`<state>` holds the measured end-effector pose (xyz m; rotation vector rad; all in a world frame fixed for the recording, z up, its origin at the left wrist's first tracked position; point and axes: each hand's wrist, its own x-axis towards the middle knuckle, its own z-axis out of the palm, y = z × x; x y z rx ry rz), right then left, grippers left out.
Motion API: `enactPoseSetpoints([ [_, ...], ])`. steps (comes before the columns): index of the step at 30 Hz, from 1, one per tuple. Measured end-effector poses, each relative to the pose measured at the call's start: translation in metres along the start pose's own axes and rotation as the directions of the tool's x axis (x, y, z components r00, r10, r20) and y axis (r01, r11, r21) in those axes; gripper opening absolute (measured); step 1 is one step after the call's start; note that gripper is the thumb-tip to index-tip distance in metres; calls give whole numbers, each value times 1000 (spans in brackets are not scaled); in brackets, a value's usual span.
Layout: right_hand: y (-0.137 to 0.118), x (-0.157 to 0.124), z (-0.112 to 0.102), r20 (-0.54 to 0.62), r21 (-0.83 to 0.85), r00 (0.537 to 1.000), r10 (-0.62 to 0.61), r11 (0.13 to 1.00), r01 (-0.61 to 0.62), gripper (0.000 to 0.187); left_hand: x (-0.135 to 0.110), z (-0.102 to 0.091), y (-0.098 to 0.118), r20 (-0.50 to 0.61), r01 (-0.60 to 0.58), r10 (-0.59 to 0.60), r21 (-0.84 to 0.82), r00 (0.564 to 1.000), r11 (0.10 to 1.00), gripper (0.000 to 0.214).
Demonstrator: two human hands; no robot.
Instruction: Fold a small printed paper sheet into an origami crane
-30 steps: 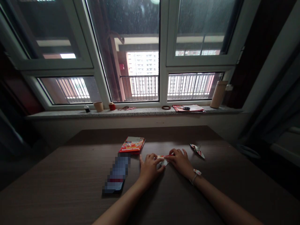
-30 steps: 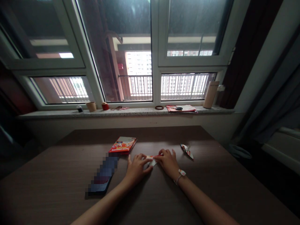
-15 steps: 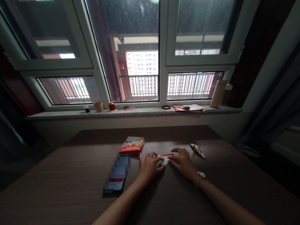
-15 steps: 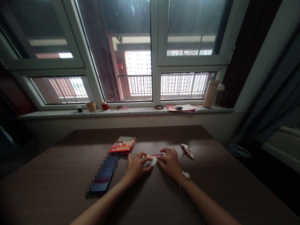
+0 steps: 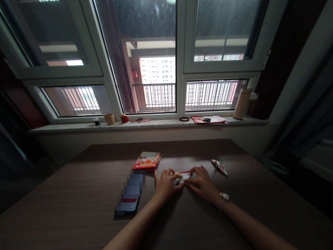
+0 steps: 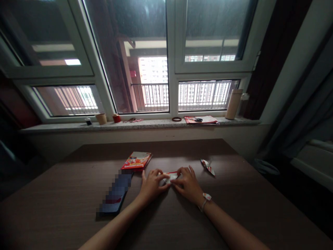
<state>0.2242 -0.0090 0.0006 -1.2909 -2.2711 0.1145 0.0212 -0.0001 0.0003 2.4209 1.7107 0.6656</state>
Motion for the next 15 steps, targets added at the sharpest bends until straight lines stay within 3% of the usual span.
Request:
enactPoseSetpoints([
  [5,-2,-1,1,10,-31,1000,-2,1000,2,20,0,0,1,2,3,-3,13,1000,1000,27],
  [15,-8,-2,1,-46,-125,993,110,986,-115,17,0,-3,3,27,12,-12,16,1000,1000,29],
])
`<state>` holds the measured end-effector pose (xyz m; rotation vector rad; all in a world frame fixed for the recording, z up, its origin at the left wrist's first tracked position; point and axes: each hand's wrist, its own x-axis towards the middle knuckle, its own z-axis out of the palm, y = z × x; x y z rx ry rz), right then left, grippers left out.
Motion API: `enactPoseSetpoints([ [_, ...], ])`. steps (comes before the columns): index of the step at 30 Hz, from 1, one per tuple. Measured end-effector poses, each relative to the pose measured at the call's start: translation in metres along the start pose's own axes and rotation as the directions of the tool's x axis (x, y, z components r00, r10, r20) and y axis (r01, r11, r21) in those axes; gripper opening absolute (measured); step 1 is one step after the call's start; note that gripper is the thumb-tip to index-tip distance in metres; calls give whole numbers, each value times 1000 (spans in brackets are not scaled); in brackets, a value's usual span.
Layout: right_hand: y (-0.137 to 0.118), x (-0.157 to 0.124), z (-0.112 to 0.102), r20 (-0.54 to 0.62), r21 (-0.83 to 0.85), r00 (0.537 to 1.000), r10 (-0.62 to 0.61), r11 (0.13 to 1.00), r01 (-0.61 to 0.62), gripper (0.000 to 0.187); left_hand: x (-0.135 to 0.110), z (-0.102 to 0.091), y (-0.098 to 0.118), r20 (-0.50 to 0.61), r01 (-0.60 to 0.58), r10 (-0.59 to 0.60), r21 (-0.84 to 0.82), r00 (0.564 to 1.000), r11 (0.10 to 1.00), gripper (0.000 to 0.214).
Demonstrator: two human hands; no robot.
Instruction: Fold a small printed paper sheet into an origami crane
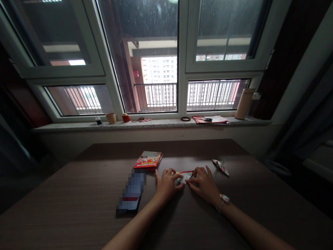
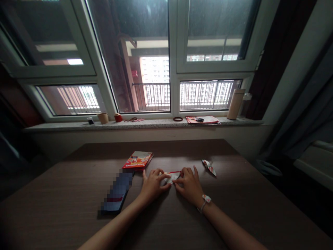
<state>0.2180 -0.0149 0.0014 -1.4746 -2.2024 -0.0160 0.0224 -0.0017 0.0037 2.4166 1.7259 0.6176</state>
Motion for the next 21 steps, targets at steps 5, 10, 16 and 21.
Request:
enactPoseSetpoints([
  [5,2,1,2,-24,-21,998,64,998,-65,16,0,1,0,-3,3,-3,1,1000,1000,30],
  [10,6,2,4,-96,-83,986,138,986,-146,16,1,1,-1,6,3,-3,13,1000,1000,30],
  [16,7,5,3,-162,-178,950,268,939,-295,18,0,1,0,14,5,-5,-7,1000,1000,31],
  [21,10,6,4,-205,-227,940,272,921,-316,20,0,1,0,1,6,-6,-21,1000,1000,30],
])
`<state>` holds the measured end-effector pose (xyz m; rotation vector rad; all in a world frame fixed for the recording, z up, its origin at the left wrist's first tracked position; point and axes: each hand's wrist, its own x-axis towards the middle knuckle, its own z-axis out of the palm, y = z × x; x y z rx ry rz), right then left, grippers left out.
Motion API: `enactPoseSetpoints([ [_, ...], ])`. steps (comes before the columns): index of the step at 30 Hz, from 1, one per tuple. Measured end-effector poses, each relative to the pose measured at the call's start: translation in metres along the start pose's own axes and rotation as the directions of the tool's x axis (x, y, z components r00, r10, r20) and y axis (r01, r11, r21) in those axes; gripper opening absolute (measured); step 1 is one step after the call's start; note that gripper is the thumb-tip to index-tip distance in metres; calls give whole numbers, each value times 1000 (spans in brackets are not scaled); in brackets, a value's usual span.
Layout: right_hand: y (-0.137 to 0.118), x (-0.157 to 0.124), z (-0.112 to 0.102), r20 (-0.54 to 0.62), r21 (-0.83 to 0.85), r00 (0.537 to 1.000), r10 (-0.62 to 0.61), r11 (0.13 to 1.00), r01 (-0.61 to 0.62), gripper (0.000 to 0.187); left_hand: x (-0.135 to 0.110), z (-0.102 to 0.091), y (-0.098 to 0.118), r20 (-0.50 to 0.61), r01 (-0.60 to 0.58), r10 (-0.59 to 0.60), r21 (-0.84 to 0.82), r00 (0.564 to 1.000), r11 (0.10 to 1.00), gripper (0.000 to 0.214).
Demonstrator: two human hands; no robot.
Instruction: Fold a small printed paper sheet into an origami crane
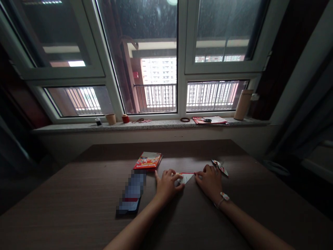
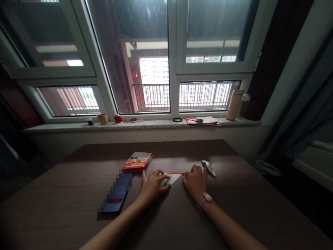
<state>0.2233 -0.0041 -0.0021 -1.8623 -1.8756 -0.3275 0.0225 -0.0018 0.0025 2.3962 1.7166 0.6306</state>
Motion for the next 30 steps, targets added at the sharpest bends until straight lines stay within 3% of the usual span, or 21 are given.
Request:
enactPoseSetpoints([
  [9,9,8,7,30,155,999,-40,987,35,24,-4,1,-2,-10,-52,53,70,999,996,29],
  [16,6,12,13,58,236,964,-260,942,240,20,-6,4,-4,-27,-97,101,114,995,989,30],
  [22,2,15,17,102,231,985,-137,967,111,22,-5,4,-5,-19,-120,123,108,992,987,29],
  [30,-1,13,11,130,222,980,-151,968,120,18,-5,1,-5,9,-115,115,107,993,988,29],
])
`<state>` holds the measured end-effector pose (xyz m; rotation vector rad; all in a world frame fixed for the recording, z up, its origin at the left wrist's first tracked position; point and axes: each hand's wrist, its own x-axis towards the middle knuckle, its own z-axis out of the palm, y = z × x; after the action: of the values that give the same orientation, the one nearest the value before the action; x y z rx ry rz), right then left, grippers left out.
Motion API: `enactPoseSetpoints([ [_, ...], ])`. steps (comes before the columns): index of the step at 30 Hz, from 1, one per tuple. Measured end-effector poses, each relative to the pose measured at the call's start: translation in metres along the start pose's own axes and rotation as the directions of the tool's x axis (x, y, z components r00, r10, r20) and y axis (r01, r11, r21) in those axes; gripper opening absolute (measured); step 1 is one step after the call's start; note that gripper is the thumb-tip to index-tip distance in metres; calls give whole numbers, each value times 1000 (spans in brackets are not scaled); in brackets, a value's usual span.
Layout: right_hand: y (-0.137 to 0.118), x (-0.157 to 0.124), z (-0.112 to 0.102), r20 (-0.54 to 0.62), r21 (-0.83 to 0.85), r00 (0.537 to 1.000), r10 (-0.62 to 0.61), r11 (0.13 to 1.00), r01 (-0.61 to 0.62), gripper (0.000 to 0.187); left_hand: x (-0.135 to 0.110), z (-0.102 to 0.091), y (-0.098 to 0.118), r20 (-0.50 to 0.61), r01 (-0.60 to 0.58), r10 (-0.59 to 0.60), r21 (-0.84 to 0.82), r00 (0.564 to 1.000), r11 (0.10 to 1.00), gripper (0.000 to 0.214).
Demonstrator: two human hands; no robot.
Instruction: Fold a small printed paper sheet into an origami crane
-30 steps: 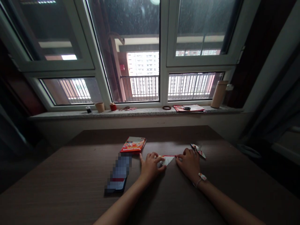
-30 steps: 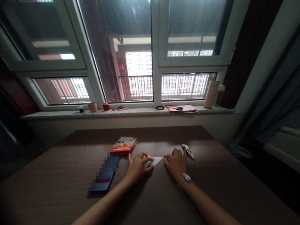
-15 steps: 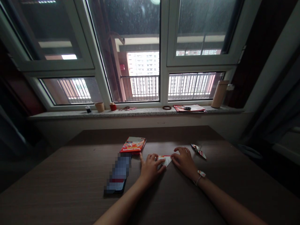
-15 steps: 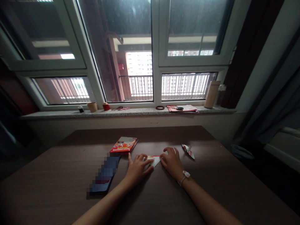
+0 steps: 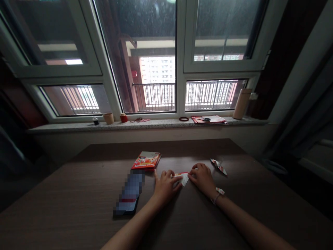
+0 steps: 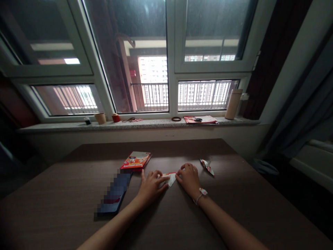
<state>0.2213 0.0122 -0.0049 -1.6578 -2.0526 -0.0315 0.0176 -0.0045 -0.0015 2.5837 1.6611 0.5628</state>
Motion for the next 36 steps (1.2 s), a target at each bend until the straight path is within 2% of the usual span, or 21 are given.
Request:
enactPoseSetpoints([
  [8,-4,-7,-10,74,-75,997,-20,997,26,23,0,-1,4,-8,15,-15,14,1000,1000,29],
  [27,-11,-14,-9,64,-111,998,-17,994,24,45,0,-4,6,-1,29,-29,-3,1000,1000,28],
  [36,-10,-16,-8,67,-102,998,-5,995,12,48,0,1,3,-9,23,-23,8,1000,1000,28],
])
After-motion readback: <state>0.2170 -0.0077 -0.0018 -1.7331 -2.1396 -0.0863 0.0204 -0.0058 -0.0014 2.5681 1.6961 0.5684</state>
